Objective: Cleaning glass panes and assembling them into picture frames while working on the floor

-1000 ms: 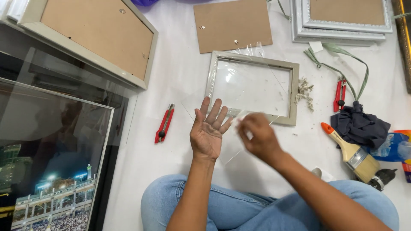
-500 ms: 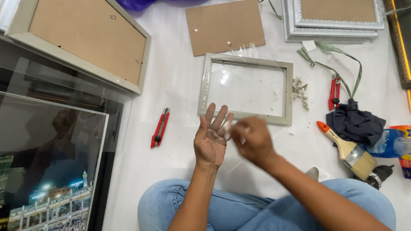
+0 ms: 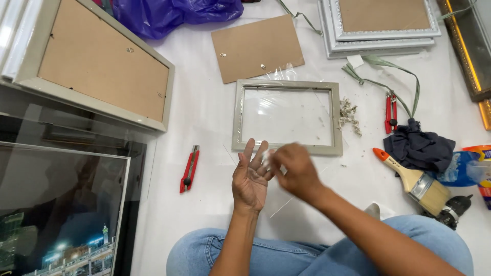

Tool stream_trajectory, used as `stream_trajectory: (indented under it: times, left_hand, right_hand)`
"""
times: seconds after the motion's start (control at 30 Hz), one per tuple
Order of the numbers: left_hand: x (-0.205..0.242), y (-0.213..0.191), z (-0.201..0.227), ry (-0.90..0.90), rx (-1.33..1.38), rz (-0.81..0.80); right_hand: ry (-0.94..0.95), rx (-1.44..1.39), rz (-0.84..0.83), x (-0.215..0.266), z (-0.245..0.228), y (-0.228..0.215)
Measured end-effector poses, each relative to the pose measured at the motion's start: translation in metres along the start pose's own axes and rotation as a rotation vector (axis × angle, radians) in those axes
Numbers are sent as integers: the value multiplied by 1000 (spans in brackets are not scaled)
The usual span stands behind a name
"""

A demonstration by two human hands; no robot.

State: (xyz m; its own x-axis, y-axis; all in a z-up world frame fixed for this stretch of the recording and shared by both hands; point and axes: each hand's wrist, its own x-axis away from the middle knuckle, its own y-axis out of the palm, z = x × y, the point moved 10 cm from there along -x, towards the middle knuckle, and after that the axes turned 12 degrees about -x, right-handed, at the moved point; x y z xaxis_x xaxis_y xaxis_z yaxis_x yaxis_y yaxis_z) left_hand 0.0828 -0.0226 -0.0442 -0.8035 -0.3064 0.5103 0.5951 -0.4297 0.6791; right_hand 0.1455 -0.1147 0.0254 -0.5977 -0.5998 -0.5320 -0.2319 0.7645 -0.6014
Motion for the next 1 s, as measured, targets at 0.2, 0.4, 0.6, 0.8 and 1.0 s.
stream_trajectory:
  times: [0.2,0.4,0.6,0.8,1.0]
  left_hand:
    - [0,1,0,-35,-19,-18]
    - [4,4,-6,7,-50,15]
    - [1,1,-6,-27,17,-69]
    - [0,10,-14,-20,-13,-120]
    - [-16,-20,-37,36,-61,-131]
  right_hand:
    - [394,389,214,5,140,-89]
    - [-27,-74,-28,-16,-81,-5]
    - [82,287,226,-29,82,-88]
    - [87,197,216,-24,40,-70]
    - [-101,2,-4,-19,-28,-12]
